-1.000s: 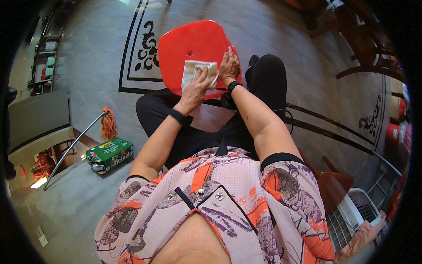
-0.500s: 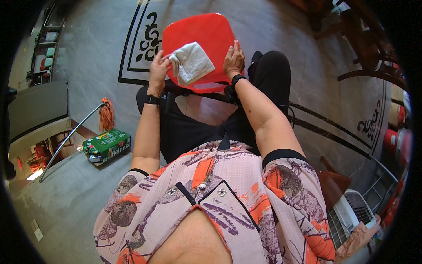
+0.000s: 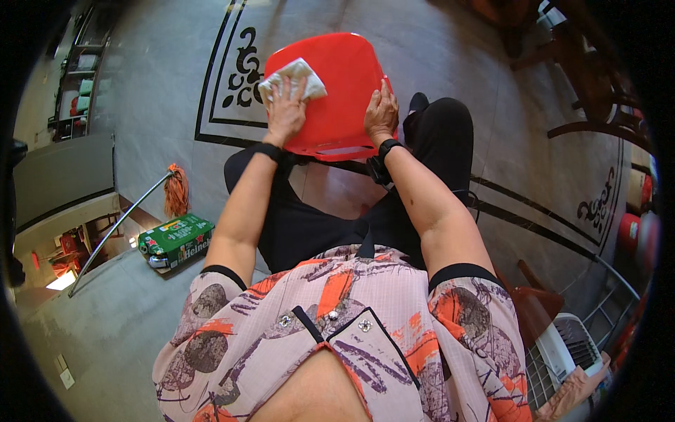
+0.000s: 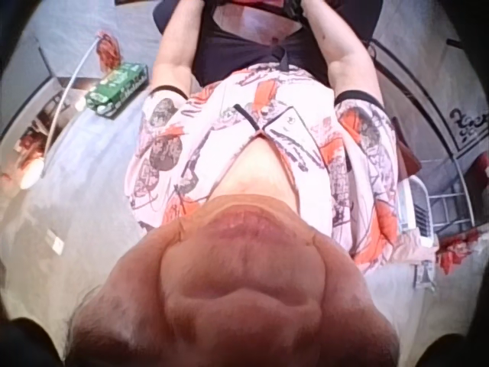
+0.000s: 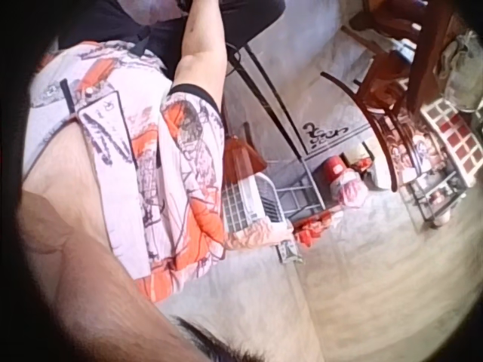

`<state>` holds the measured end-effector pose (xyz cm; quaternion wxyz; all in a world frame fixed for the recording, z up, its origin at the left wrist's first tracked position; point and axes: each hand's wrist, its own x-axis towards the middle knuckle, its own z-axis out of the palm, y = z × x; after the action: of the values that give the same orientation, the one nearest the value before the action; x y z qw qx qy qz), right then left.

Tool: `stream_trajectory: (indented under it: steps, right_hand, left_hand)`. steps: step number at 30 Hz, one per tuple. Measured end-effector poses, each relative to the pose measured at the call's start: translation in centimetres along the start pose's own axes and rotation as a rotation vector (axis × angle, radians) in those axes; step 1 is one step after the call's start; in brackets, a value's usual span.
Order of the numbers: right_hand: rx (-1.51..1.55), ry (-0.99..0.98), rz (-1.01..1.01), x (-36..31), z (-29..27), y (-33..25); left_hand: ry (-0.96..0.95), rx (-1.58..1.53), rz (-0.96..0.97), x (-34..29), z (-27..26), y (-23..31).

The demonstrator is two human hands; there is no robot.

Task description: The person wipes a wooden dining table and chairs with a cloth, then moves to a red plastic stool and wipes it thoroughly. The person uses a cloth to clean the surfaces.

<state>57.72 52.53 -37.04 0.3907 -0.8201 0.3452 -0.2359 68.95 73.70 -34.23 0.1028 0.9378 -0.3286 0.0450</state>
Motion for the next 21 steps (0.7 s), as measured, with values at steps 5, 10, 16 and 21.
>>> stream_trajectory:
  steps: [5, 10, 16, 21]
  right_hand:
    - [-0.015, 0.027, -0.034, -0.2, 0.0, 0.1]
    - [-0.007, 0.001, -0.019, -0.1, 0.0, 0.2]
    - [0.014, 0.012, 0.008, -0.2, 0.1, 0.0]
    - [0.017, 0.002, -0.005, -0.4, 0.1, 0.3]
  left_hand:
    - [0.007, 0.049, 0.000, 9.5, 1.9, -3.5]
    - [0.043, -0.026, 0.187, 10.8, 2.3, 4.6]
    - [0.118, -0.244, 0.320, -0.1, -1.0, 10.8]
    - [-0.160, -0.041, 0.311, -7.9, -4.6, 9.4]
